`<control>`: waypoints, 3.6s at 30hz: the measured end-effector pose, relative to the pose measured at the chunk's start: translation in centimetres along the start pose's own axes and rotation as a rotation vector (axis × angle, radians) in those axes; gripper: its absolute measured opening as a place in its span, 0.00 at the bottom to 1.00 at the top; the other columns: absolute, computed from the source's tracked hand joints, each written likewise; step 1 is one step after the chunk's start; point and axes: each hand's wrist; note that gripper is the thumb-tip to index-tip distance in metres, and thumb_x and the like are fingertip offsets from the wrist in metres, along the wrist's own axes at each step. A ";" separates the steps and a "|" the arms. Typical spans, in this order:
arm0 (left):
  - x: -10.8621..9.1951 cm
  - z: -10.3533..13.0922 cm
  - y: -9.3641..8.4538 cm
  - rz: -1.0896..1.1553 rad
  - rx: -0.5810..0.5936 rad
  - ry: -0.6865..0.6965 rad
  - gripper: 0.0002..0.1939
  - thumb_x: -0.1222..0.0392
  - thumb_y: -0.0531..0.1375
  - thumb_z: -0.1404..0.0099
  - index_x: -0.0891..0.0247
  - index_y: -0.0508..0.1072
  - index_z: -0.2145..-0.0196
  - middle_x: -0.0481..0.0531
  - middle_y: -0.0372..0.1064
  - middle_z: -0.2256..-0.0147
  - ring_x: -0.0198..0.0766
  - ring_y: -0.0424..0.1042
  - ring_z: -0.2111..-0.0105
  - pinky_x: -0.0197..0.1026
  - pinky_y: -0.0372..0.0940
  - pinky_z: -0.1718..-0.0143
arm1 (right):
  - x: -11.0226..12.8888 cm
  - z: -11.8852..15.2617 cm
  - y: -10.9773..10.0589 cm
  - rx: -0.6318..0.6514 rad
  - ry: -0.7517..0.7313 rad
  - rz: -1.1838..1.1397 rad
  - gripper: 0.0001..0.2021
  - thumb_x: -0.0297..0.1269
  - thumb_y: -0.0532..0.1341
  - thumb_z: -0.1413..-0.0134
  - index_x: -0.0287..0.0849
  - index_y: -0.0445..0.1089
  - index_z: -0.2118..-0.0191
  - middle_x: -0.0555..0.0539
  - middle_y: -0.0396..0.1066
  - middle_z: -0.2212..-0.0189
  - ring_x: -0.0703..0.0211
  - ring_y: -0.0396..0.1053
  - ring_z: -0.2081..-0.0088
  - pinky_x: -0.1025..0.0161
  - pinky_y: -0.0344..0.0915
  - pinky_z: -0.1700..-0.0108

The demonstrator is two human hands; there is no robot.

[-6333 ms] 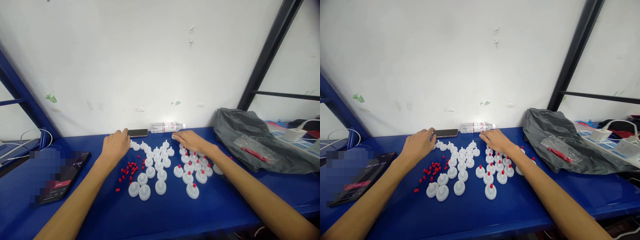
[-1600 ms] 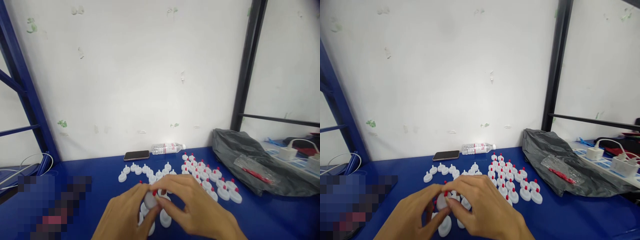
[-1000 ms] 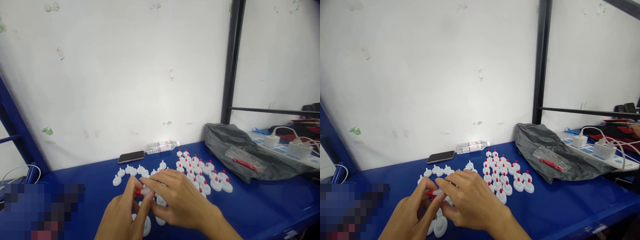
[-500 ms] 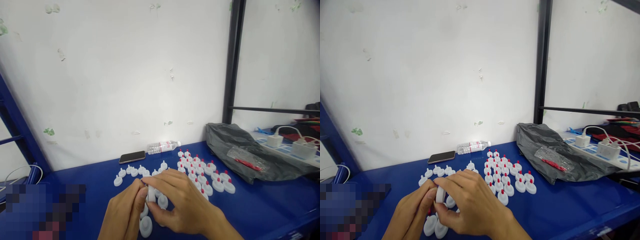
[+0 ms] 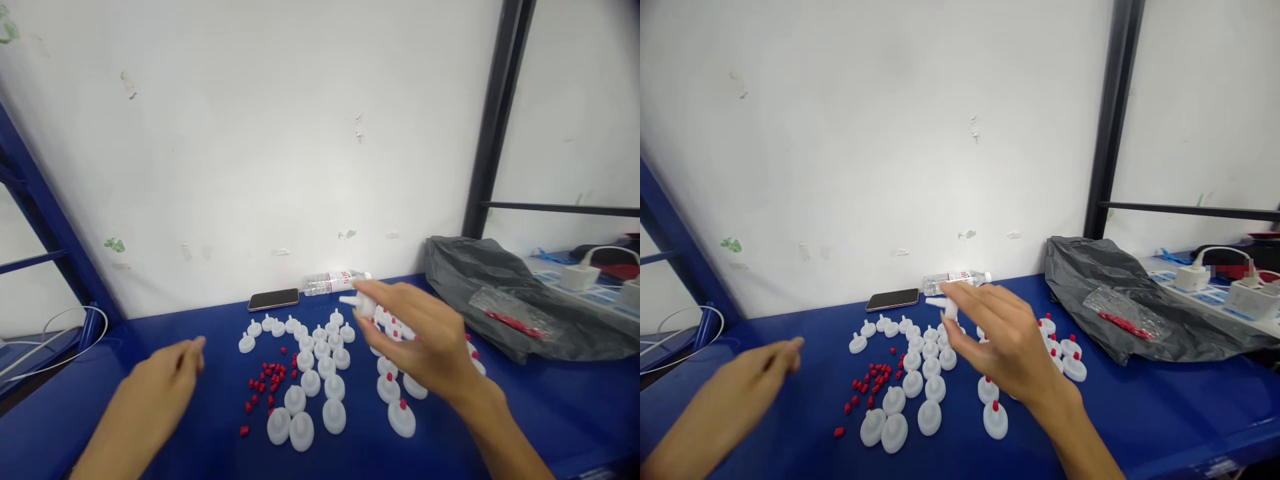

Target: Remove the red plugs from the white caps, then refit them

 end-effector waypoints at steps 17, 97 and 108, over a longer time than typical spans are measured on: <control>-5.0 1.5 2.3 0.065 0.156 0.240 0.17 0.51 0.49 0.26 0.54 0.77 0.56 0.51 0.79 0.56 0.47 0.76 0.57 0.47 0.65 0.50 | 1.1 0.9 1.5 0.410 0.143 -0.121 0.23 0.34 0.63 0.32 0.48 0.62 0.35 0.49 0.79 0.52 0.56 0.76 0.57 0.55 0.70 0.52; -11.5 7.6 2.3 0.502 0.195 0.619 0.14 0.60 0.59 0.29 0.48 0.77 0.48 0.47 0.77 0.52 0.35 0.78 0.63 0.33 0.72 0.66 | 5.7 -0.8 -1.3 0.670 0.562 -0.478 0.05 0.36 0.64 0.34 0.56 0.75 0.59 0.62 0.79 0.65 0.65 0.76 0.65 0.66 0.67 0.61; -12.6 7.2 1.3 1.193 0.200 0.114 0.16 0.50 0.70 0.38 0.56 0.68 0.60 0.49 0.81 0.64 0.40 0.80 0.67 0.35 0.71 0.69 | 5.7 0.1 0.2 0.602 0.359 -0.285 0.26 0.40 0.71 0.41 0.59 0.64 0.41 0.54 0.74 0.47 0.55 0.77 0.54 0.57 0.74 0.57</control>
Point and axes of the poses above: each hand's wrist, its own z-axis away from the middle knuckle, its own y-axis out of the palm, x = y × z
